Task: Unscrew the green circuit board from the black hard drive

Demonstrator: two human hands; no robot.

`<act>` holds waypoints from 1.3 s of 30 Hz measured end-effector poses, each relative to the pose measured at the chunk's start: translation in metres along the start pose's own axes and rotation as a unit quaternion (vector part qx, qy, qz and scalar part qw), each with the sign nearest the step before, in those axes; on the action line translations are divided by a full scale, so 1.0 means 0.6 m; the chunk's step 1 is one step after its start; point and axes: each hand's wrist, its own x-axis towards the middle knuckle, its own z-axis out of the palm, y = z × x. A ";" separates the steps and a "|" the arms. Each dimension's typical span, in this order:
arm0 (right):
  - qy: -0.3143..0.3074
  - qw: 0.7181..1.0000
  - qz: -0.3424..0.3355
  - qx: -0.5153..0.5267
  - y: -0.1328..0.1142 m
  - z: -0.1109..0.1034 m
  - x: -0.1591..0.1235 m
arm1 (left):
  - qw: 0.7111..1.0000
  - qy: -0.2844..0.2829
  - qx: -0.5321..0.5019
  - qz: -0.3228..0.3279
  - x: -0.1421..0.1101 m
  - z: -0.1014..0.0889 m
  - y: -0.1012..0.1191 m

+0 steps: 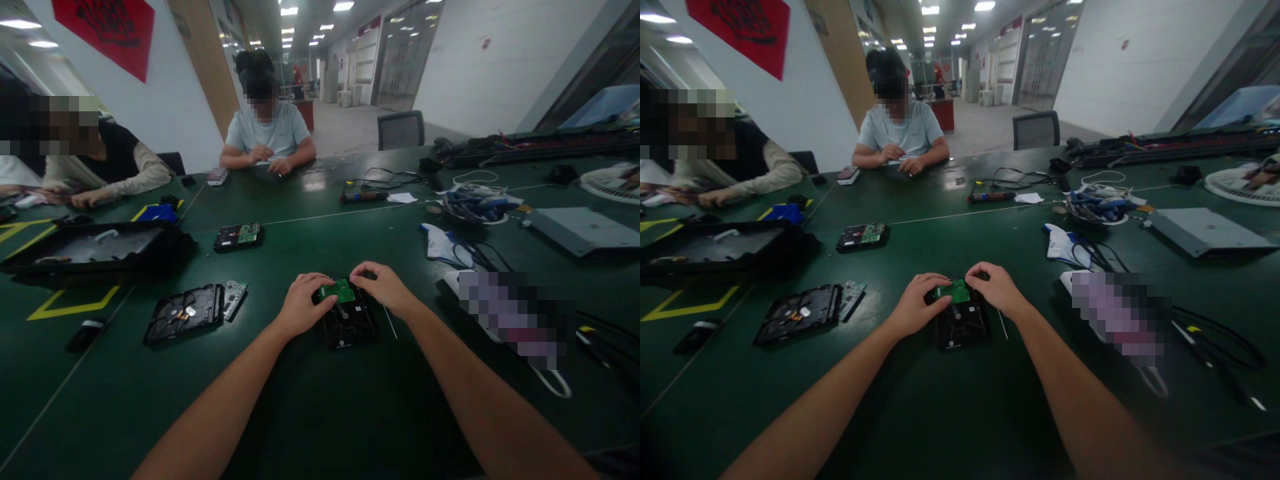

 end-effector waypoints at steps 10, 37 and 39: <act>0.125 0.984 -0.064 0.112 0.007 -0.005 0.004 | 1.000 0.000 -0.010 0.000 0.003 0.002 -0.002; 0.224 0.919 -0.255 -0.203 -0.037 -0.014 -0.032 | 1.000 -0.005 -0.009 -0.002 0.005 0.000 -0.003; 0.225 0.918 -0.252 -0.205 -0.036 -0.013 -0.032 | 1.000 -0.003 -0.009 -0.004 0.005 0.001 -0.004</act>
